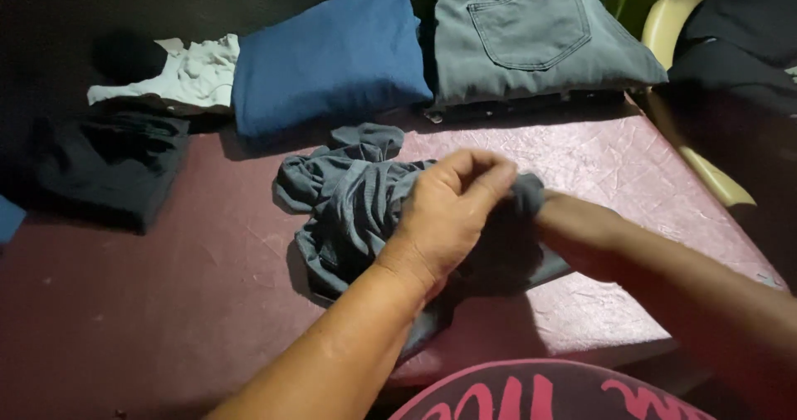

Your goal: The person folds a dark gray zip-up hoodie on a maroon table, smoothing and aligning the garment before folding it into a compact rectangle. They then pick up a green plaid shirt from a nearby chair and begin to unfold it.

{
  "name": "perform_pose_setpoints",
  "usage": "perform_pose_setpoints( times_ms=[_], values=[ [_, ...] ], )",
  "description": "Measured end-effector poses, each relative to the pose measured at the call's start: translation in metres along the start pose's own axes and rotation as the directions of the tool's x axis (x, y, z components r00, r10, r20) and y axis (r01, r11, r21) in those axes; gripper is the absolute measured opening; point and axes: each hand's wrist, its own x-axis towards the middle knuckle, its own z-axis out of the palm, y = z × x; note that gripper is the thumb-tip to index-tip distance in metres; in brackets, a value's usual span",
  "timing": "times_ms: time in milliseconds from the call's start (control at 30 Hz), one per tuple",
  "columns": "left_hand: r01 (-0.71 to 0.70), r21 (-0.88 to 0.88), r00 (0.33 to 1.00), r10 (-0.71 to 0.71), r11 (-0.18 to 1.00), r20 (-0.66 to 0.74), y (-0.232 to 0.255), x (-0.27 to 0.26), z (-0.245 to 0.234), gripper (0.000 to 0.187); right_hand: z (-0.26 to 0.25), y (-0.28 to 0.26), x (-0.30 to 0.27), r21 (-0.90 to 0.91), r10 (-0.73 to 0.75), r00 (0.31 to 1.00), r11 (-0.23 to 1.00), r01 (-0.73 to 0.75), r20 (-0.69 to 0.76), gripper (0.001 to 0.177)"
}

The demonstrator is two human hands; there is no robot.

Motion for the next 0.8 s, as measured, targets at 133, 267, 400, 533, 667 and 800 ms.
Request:
perform_pose_setpoints(
  times_ms=[133, 267, 400, 533, 667, 800],
  values=[
    [-0.258, 0.488, 0.944, 0.326, 0.834, -0.058, 0.004, -0.004, -0.024, 0.05, -0.006, -0.027, -0.008, -0.002, -0.214, 0.97, 0.976, 0.216, 0.118, 0.023],
    [-0.125, 0.922, 0.982, 0.179, 0.366, 0.062, -0.041, 0.006, -0.061, 0.067, -0.085, -0.016, 0.021, 0.328, -0.109, 0.994, 0.939, 0.101, 0.006, 0.023],
    [0.21, 0.937, 0.97, 0.058, 0.279, -0.235, -0.026, 0.028, -0.074, 0.032, -0.099, -0.035, 0.007, 0.4, -0.168, 0.964, 0.884, 0.239, -0.206, 0.022],
    [0.257, -0.163, 0.829, -0.304, 0.953, -0.47, 0.004, 0.064, -0.129, 0.036, -0.115, -0.04, -0.01, 0.43, -0.081, 0.833, 0.827, 0.363, -0.548, 0.034],
    [-0.061, -0.31, 0.883, -0.094, 0.949, -0.46, 0.05, 0.049, -0.148, 0.059, -0.098, 0.015, 0.002, -0.288, -0.381, 0.865, 0.912, 0.293, -0.326, 0.062],
    [0.127, 0.43, 0.773, 0.183, 0.894, -0.607, 0.006, 0.044, -0.171, 0.073, -0.032, 0.071, 0.0, -0.972, -0.637, 0.759, 0.063, 0.225, 0.134, 0.103]
  ],
)
